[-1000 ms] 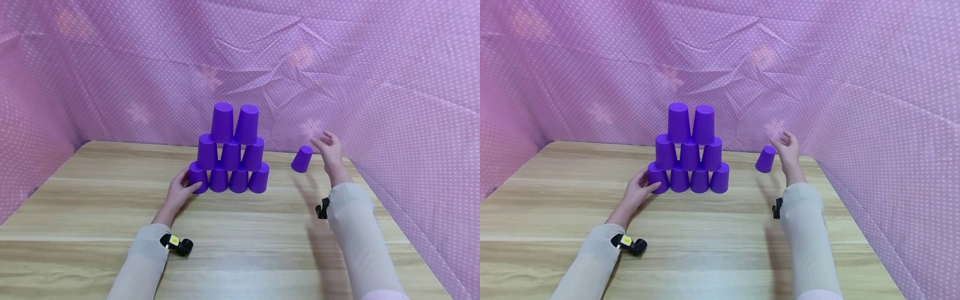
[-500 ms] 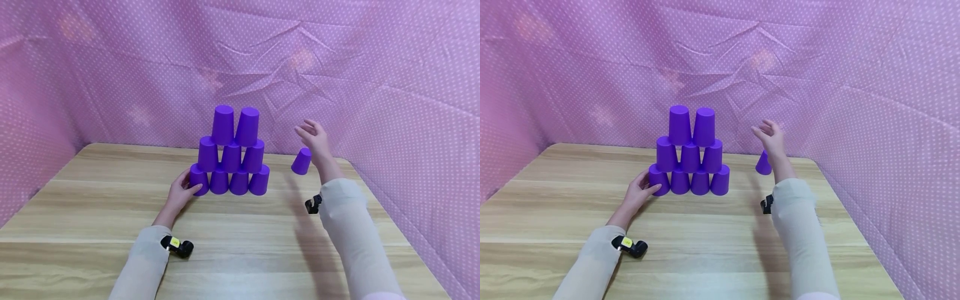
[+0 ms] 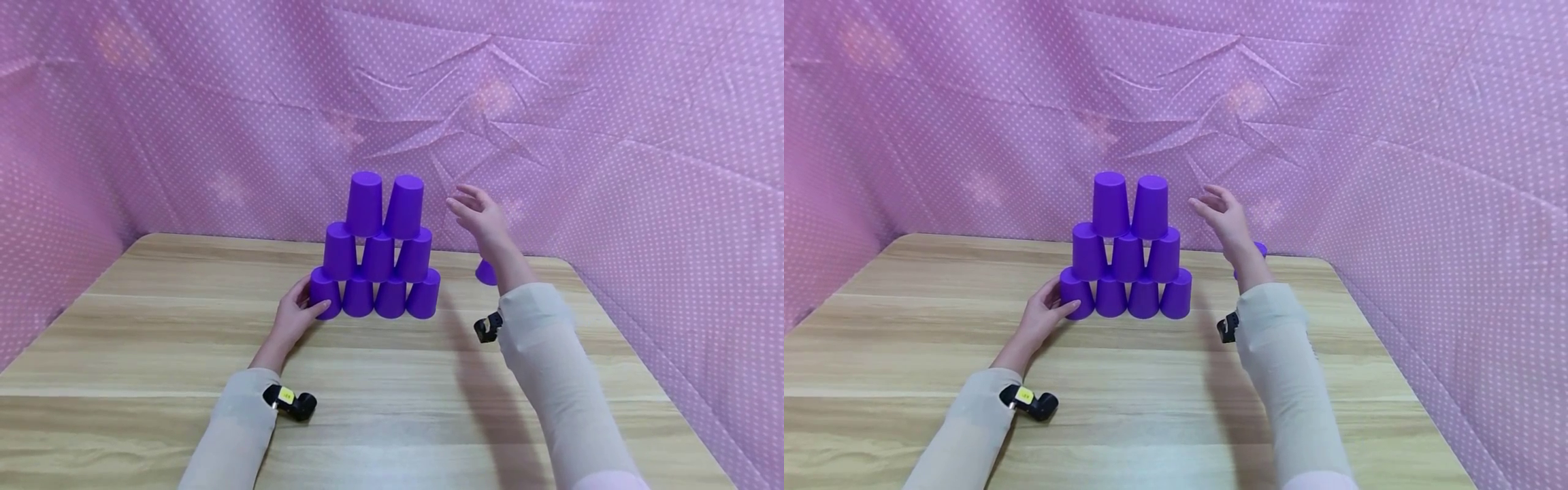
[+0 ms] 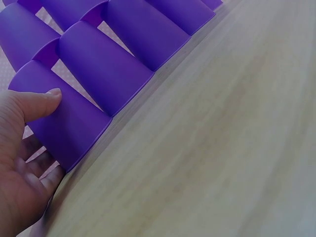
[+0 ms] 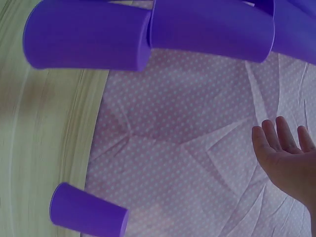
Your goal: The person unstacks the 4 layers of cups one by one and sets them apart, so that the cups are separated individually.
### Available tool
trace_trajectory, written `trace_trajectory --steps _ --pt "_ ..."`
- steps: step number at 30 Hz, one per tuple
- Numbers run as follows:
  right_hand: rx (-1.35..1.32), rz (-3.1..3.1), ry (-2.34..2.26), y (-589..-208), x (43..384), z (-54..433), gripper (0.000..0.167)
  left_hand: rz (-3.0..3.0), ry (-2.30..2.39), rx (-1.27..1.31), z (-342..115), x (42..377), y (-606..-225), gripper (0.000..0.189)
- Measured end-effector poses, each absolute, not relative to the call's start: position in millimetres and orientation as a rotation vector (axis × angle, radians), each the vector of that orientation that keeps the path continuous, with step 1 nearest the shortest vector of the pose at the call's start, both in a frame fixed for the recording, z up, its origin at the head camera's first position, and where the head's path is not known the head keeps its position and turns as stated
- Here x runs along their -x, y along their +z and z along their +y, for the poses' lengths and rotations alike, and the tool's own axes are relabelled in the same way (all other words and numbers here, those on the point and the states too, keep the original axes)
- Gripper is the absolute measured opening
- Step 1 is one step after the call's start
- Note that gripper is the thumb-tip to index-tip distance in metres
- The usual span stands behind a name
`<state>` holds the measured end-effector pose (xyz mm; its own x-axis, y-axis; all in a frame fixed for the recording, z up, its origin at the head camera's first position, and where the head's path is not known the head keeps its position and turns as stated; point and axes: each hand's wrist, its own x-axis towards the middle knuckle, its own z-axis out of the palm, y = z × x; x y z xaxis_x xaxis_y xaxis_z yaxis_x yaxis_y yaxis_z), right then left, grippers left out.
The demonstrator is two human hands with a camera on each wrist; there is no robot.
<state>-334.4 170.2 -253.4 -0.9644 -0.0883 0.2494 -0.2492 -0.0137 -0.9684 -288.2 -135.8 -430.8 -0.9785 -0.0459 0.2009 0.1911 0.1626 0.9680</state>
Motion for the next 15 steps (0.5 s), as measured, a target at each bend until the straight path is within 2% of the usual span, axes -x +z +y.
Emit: trace_trajectory --steps 15 --pt "-0.505 -2.265 2.013 -249.0 334.3 131.7 0.053 -2.224 -1.936 0.149 -136.2 289.5 -430.7 0.062"
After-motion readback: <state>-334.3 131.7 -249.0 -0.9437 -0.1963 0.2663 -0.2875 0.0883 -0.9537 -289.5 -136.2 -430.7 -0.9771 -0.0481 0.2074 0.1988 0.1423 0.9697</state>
